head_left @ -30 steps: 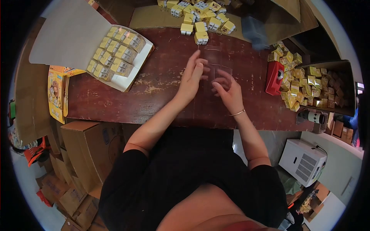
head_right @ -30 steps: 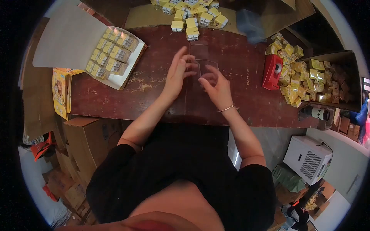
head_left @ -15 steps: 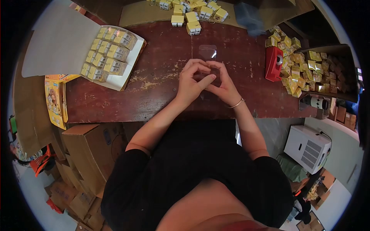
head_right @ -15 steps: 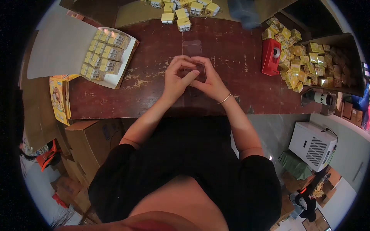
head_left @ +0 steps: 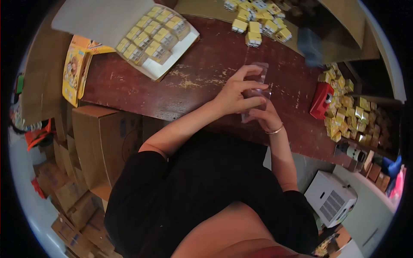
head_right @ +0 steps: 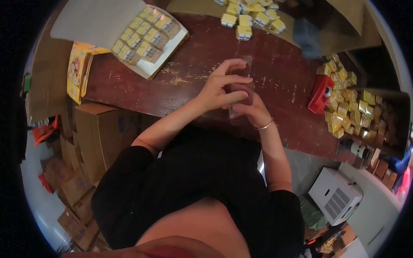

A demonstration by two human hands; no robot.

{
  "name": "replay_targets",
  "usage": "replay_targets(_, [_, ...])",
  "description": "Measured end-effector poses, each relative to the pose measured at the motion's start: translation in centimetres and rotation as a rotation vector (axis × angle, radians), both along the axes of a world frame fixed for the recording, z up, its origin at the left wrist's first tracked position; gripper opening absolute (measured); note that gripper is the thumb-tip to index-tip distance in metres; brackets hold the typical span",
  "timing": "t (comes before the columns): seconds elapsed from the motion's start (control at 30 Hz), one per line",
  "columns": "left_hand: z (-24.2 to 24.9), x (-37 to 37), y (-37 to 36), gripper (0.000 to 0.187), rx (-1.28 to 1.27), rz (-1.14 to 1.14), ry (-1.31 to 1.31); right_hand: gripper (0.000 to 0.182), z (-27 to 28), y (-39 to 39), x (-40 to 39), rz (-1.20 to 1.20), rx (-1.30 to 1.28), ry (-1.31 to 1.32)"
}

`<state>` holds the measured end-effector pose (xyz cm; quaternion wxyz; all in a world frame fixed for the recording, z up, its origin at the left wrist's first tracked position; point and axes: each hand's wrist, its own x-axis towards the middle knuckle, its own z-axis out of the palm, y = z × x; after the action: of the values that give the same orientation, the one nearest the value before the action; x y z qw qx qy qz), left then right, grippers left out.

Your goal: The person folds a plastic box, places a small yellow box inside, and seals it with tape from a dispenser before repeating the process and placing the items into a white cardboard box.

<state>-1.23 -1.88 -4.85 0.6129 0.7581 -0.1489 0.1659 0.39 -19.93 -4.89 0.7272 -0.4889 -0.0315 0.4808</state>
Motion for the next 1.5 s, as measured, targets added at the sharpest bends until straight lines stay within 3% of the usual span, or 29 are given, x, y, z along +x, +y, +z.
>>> replay_targets(0.07, [0.4,-0.3,0.5,0.04,-0.065,-0.119,-0.004,0.061,0.1,0.4,-0.2,-0.007,0.024,0.001])
replay_targets(0.13, [0.4,-0.8,0.7,0.04,0.072,-0.047,-0.206,0.06,-0.2,0.7,-0.2,-0.009,0.048,0.004])
replay_targets(0.17, [2.0,-1.1,1.7,0.033,0.033,-0.115,-0.043,0.059,-0.6,0.7,-0.1,0.009,0.015,-0.069])
replay_targets(0.23, [1.0,-1.0,1.6,0.03,-0.034,-0.074,0.042,0.057,-0.8,1.2,-0.3,0.074,0.001,-0.141])
replay_targets(0.3, [1.2,-1.4,1.4,0.023,-0.186,-0.062,0.24,0.055,-0.8,1.4,-0.8,-0.073,-0.1,-0.164])
replay_targets(0.33, [1.4,-1.7,1.4,0.023,-0.183,-0.018,0.242,0.055,-0.9,1.4,-1.0,-0.031,-0.089,-0.159])
replay_targets(0.4, [1.6,-1.9,1.4,0.024,-0.294,-0.072,0.594,0.054,-1.0,1.3,-1.0,-0.069,-0.172,-0.191])
replay_targets(0.43, [1.8,-2.1,1.4,0.024,-0.296,-0.047,0.592,0.054,-1.3,1.2,-1.1,-0.046,-0.165,-0.192])
replay_targets(0.53, [1.9,-1.8,1.0,0.023,-0.39,-0.054,0.536,0.048,-2.5,0.4,-0.9,-0.035,-0.088,-0.378])
replay_targets(0.6, [0.9,-1.3,0.3,0.022,-0.317,-0.058,0.285,0.053,-2.6,0.1,-0.8,-0.116,-0.121,-0.411])
replay_targets(0.8, [0.4,-0.6,-2.2,0.02,-0.1,-0.073,-0.148,0.053,0.0,-2.6,-1.3,-0.175,-0.164,-0.292])
replay_targets(0.9, [-0.1,-0.3,-3.8,0.023,-0.105,-0.184,-0.204,0.044,1.3,-3.7,-2.3,-0.212,-0.089,-0.323])
replay_targets(1.03, [0.9,0.9,-5.6,0.022,-0.05,-0.411,-0.18,0.048,1.2,-7.1,-3.1,-0.386,-0.189,-0.199])
replay_targets(1.1, [1.7,1.7,-6.5,0.02,0.029,-0.578,-0.164,0.042,2.7,-8.0,-2.6,-0.263,-0.298,-0.505])
replay_targets(1.13, [2.3,2.3,-6.8,0.018,0.074,-0.662,-0.124,0.042,3.5,-8.7,-2.5,-0.352,-0.339,-0.505])
replay_targets(1.2, [3.1,3.8,-7.3,0.025,0.108,-0.905,-0.045,0.035,4.6,-10.4,-2.6,-0.133,-0.328,-0.503])
replay_targets(1.23, [3.3,4.5,-7.2,0.038,-0.069,-0.968,0.156,0.035,4.3,-11.7,-2.5,-0.197,-0.355,-0.506])
replay_targets(1.27, [3.5,5.1,-7.1,0.053,-0.232,-1.015,0.367,0.035,3.7,-13.0,-2.3,-0.29,-0.212,-0.387])
replay_targets(1.33, [2.8,6.1,-7.8,0.083,-0.792,-0.74,0.528,0.04,4.5,-13.8,-3.0,-0.598,0.11,-0.231])
replay_targets(1.37, [1.5,6.5,-8.3,0.095,-0.734,-0.675,0.47,0.04,4.2,-13.7,-3.2,-0.638,0.105,-0.242])
replay_targets(1.43, [-0.4,4.4,-11.4,0.099,-0.72,-0.812,0.481,0.044,2.9,-13.4,-3.3,-0.971,0.296,-0.149])
replay_targets(1.5, [-1.0,2.8,-14.5,0.094,-0.794,-0.819,0.443,0.047,2.4,-12.7,-3.5,-0.974,0.235,-0.156])
